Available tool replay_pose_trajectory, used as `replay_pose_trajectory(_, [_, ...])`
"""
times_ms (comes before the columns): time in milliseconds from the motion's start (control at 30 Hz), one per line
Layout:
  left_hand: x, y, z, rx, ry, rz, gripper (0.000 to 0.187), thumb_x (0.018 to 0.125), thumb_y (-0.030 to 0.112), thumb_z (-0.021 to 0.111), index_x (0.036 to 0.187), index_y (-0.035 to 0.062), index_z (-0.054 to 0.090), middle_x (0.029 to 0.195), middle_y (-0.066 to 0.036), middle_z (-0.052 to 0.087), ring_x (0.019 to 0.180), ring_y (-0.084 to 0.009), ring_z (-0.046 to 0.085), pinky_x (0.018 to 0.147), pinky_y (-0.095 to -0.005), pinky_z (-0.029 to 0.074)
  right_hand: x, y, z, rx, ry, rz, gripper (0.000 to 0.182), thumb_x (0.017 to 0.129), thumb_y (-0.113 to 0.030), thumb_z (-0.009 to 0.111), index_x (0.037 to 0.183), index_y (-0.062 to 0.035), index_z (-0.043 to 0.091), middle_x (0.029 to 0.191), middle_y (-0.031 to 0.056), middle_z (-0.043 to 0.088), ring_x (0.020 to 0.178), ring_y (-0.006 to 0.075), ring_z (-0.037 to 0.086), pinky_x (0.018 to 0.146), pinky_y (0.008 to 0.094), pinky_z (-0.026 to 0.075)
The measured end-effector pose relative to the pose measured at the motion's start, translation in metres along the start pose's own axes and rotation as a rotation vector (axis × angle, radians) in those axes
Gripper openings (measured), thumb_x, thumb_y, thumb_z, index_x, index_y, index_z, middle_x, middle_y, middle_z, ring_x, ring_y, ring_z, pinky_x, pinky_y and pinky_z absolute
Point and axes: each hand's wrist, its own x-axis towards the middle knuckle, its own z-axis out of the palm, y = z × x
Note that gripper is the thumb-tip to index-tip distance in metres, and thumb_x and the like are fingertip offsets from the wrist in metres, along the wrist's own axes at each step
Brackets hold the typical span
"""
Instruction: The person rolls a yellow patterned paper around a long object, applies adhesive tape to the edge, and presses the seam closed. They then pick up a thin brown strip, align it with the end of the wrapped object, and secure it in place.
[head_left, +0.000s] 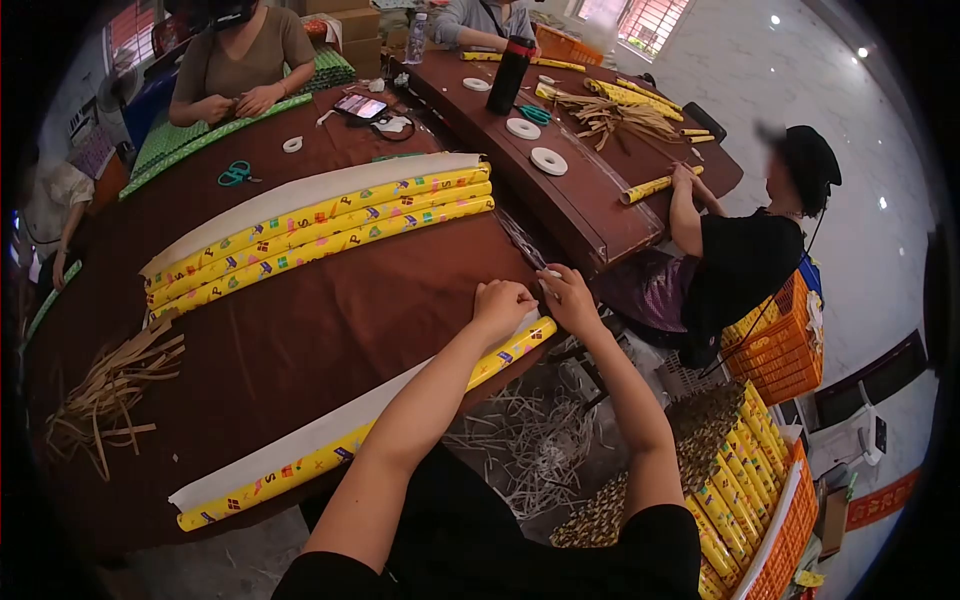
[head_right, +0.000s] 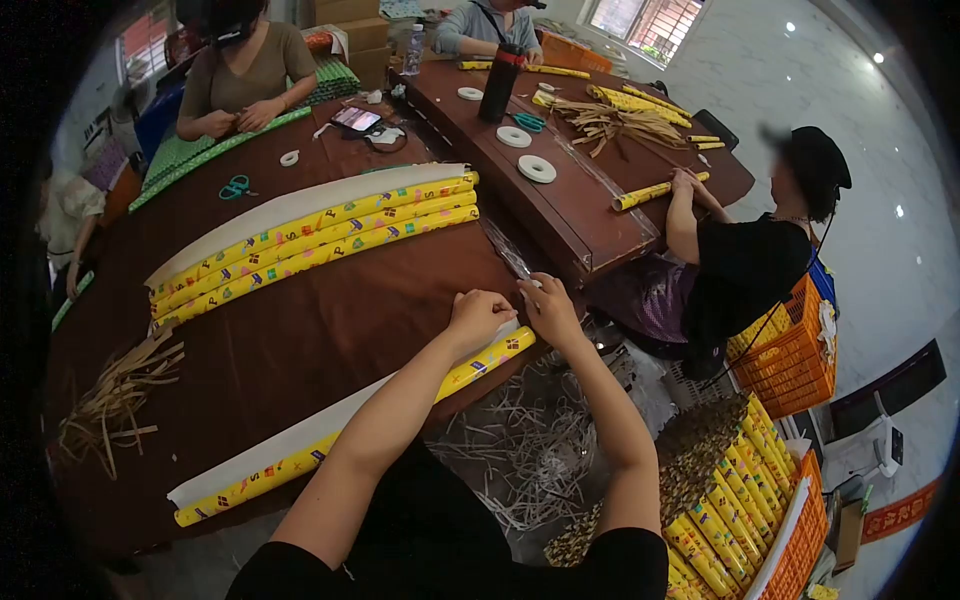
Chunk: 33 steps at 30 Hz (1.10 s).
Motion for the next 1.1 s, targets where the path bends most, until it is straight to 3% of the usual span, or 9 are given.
replay_pose_trajectory(133, [0.001, -0.001, 0.0, -0.015, -0.009, -0.01, 0.02, 0.081, 0.034, 0.072, 0.084, 0.0139, 0.076, 0.083, -0.005, 0.071, 0.09, -0.0243, 0.063, 0.084, -0.0408, 0.04, 0.007, -0.011, -0.001, 0.002, 0.008, 0.17, 0.051, 0.076, -0.002, 0.066, 0.126, -0.0057, 0.053, 0.115, 0.018, 0.059, 0.1, 0.0365, 0.057, 0.087, 0.0428, 0.049])
replay_pose_trajectory(233, [0.0, -0.002, 0.002, -0.003, 0.025, 0.011, 0.02, 0.08, 0.034, 0.072, 0.084, 0.0143, 0.076, 0.083, -0.005, 0.071, 0.089, -0.0241, 0.063, 0.084, -0.0409, 0.04, 0.006, -0.006, 0.006, -0.106, 0.04, 0.1, 0.057, 0.074, -0.003, 0.068, 0.127, -0.0065, 0.049, 0.114, 0.0181, 0.058, 0.1, 0.0378, 0.057, 0.087, 0.0438, 0.048])
replay_pose_trajectory(367, [0.001, -0.004, 0.003, -0.012, 0.035, 0.023, 0.019, 0.08, 0.034, 0.072, 0.085, 0.016, 0.076, 0.083, -0.004, 0.072, 0.089, -0.0242, 0.063, 0.084, -0.0408, 0.04, 0.01, -0.007, 0.009, -0.102, 0.021, 0.194, 0.052, 0.076, -0.006, 0.07, 0.124, -0.0063, 0.051, 0.113, 0.0175, 0.057, 0.101, 0.0377, 0.056, 0.086, 0.0441, 0.049])
replay_pose_trajectory(533, [0.002, -0.004, -0.001, -0.071, -0.033, 0.002, 0.019, 0.078, 0.034, 0.073, 0.085, 0.0165, 0.076, 0.087, -0.005, 0.073, 0.09, -0.0247, 0.066, 0.083, -0.0402, 0.04, 0.014, -0.018, 0.003, 0.134, 0.136, 0.261, 0.049, 0.08, -0.012, 0.073, 0.123, -0.0051, 0.051, 0.11, 0.0166, 0.056, 0.094, 0.035, 0.06, 0.081, 0.04, 0.051])
replay_pose_trajectory(633, [-0.001, 0.003, -0.007, -0.125, -0.004, -0.021, 0.026, 0.075, 0.035, 0.074, 0.09, 0.0136, 0.074, 0.088, -0.005, 0.073, 0.088, -0.0236, 0.067, 0.085, -0.0395, 0.041, 0.003, -0.03, 0.0, 0.399, 0.163, 0.279, 0.04, 0.084, -0.001, 0.067, 0.121, -0.0031, 0.052, 0.112, 0.0157, 0.056, 0.087, 0.0281, 0.065, 0.078, 0.0355, 0.053])
replay_pose_trajectory(733, [-0.005, 0.011, -0.01, -0.163, 0.033, -0.04, 0.032, 0.073, 0.039, 0.074, 0.091, 0.0128, 0.073, 0.087, -0.005, 0.073, 0.09, -0.0231, 0.068, 0.086, -0.0397, 0.042, -0.004, -0.035, 0.002, 0.374, 0.154, 0.135, 0.034, 0.085, 0.002, 0.064, 0.117, -0.0002, 0.053, 0.113, 0.0162, 0.057, 0.101, 0.0307, 0.062, 0.083, 0.0374, 0.052])
replay_pose_trajectory(833, [-0.002, 0.002, -0.004, -0.079, 0.022, 0.01, 0.027, 0.074, 0.036, 0.072, 0.089, 0.0141, 0.074, 0.087, -0.005, 0.073, 0.089, -0.024, 0.068, 0.085, -0.0412, 0.043, -0.004, -0.033, -0.006, -0.107, 0.155, 0.092, 0.038, 0.077, -0.011, 0.073, 0.111, -0.0047, 0.057, 0.107, 0.0149, 0.059, 0.097, 0.036, 0.058, 0.081, 0.0449, 0.047])
replay_pose_trajectory(967, [0.0, -0.003, 0.0, -0.071, 0.041, 0.024, 0.022, 0.074, 0.032, 0.074, 0.086, 0.0132, 0.075, 0.081, -0.005, 0.073, 0.08, -0.0228, 0.069, 0.082, -0.0376, 0.042, -0.008, -0.011, 0.002, -0.007, 0.05, 0.234, 0.037, 0.071, -0.012, 0.074, 0.105, -0.0053, 0.06, 0.093, 0.0125, 0.062, 0.092, 0.0355, 0.057, 0.078, 0.0456, 0.046])
replay_pose_trajectory(1100, [0.001, -0.005, 0.008, -0.067, 0.079, 0.015, 0.02, 0.075, 0.032, 0.076, 0.083, 0.0136, 0.074, 0.083, -0.005, 0.073, 0.083, -0.0226, 0.068, 0.084, -0.0378, 0.041, -0.005, 0.005, -0.004, -0.003, -0.075, 0.227, 0.041, 0.066, -0.006, 0.07, 0.107, -0.0057, 0.06, 0.095, 0.0126, 0.064, 0.097, 0.037, 0.057, 0.081, 0.0467, 0.048])
